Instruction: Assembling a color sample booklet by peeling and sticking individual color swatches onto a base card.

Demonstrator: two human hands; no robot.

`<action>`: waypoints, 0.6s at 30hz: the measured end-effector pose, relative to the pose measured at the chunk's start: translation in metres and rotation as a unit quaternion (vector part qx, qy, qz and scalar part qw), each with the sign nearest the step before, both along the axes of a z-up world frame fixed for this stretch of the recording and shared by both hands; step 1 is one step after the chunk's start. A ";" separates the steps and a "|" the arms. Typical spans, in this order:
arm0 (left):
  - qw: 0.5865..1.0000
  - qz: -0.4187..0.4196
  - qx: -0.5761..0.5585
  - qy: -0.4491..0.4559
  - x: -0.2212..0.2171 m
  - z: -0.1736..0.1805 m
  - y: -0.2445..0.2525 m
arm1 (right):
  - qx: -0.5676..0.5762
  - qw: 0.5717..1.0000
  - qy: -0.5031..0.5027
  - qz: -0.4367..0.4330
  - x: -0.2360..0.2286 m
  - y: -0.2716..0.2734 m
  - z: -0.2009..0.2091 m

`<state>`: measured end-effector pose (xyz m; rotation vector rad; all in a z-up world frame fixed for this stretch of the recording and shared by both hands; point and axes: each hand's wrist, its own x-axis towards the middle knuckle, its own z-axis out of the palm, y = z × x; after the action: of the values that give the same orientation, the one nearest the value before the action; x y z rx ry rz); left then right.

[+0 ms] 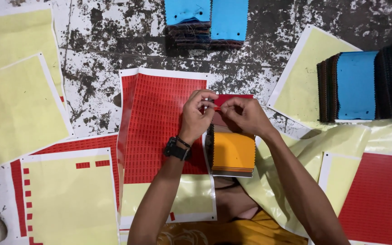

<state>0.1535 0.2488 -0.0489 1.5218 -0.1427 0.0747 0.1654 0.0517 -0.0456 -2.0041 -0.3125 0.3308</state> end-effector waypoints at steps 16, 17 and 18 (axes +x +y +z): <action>0.855 0.075 0.499 -0.119 -0.004 -0.039 0.008 | -0.158 0.986 -0.016 0.050 0.032 0.005 -0.006; 0.841 0.077 0.517 -0.138 -0.004 -0.038 0.006 | -0.190 0.980 -0.017 0.058 0.032 0.005 -0.006; 0.826 0.078 0.536 -0.157 -0.003 -0.038 0.003 | -0.221 0.973 -0.018 0.067 0.031 0.005 -0.006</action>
<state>0.1502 0.2518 -0.0864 2.6494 -0.3635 0.4381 0.1969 0.0571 -0.0518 -2.4353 -0.4265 0.4817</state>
